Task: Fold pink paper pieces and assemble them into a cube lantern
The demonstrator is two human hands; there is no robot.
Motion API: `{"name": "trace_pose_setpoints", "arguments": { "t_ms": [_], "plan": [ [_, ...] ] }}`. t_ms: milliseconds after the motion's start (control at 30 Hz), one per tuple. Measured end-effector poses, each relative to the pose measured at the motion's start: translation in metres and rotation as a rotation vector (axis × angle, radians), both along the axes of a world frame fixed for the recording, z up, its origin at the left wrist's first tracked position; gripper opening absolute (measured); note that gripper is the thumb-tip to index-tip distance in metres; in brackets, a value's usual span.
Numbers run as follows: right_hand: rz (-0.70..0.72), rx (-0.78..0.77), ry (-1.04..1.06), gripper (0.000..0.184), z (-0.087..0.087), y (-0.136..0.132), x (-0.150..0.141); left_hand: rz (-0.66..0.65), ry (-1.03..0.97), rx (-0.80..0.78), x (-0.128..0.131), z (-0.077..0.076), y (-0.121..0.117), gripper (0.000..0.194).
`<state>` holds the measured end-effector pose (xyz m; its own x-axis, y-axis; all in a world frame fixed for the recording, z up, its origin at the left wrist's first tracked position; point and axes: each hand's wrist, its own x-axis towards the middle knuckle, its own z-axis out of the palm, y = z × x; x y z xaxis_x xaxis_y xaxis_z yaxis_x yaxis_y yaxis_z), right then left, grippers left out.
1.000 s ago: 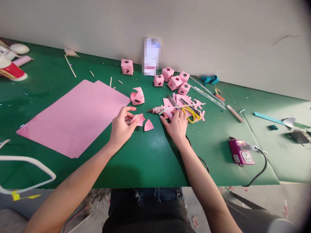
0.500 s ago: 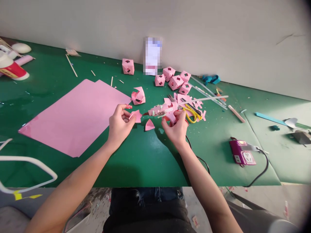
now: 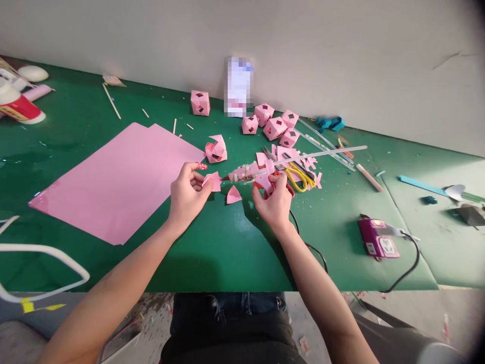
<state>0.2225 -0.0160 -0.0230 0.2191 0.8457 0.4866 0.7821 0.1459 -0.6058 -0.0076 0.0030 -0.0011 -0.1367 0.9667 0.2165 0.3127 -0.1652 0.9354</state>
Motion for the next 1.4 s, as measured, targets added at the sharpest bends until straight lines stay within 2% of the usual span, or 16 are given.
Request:
{"name": "trace_pose_setpoints", "arguments": {
  "t_ms": [567, 700, 833, 967, 1400],
  "plan": [
    [-0.027, 0.064, -0.090, 0.033, 0.001, 0.000, -0.001, 0.006, 0.004, -0.001, 0.001, 0.001, 0.000, 0.030],
    [-0.077, 0.076, -0.119, 0.033, 0.003, 0.001, 0.002, 0.008, 0.004, 0.005, 0.000, 0.002, 0.000, 0.031],
    [-0.125, 0.048, 0.003, 0.038, 0.004, 0.003, 0.004, 0.011, -0.005, 0.013, 0.000, 0.003, 0.000, 0.031],
    [-0.079, 0.005, 0.133, 0.041, 0.007, 0.001, -0.001, 0.004, 0.001, 0.016, 0.000, 0.003, -0.001, 0.030],
    [-0.026, -0.111, 0.057, 0.040, 0.010, -0.001, -0.005, 0.009, -0.006, 0.040, -0.001, 0.004, 0.000, 0.030]
  ]
}}
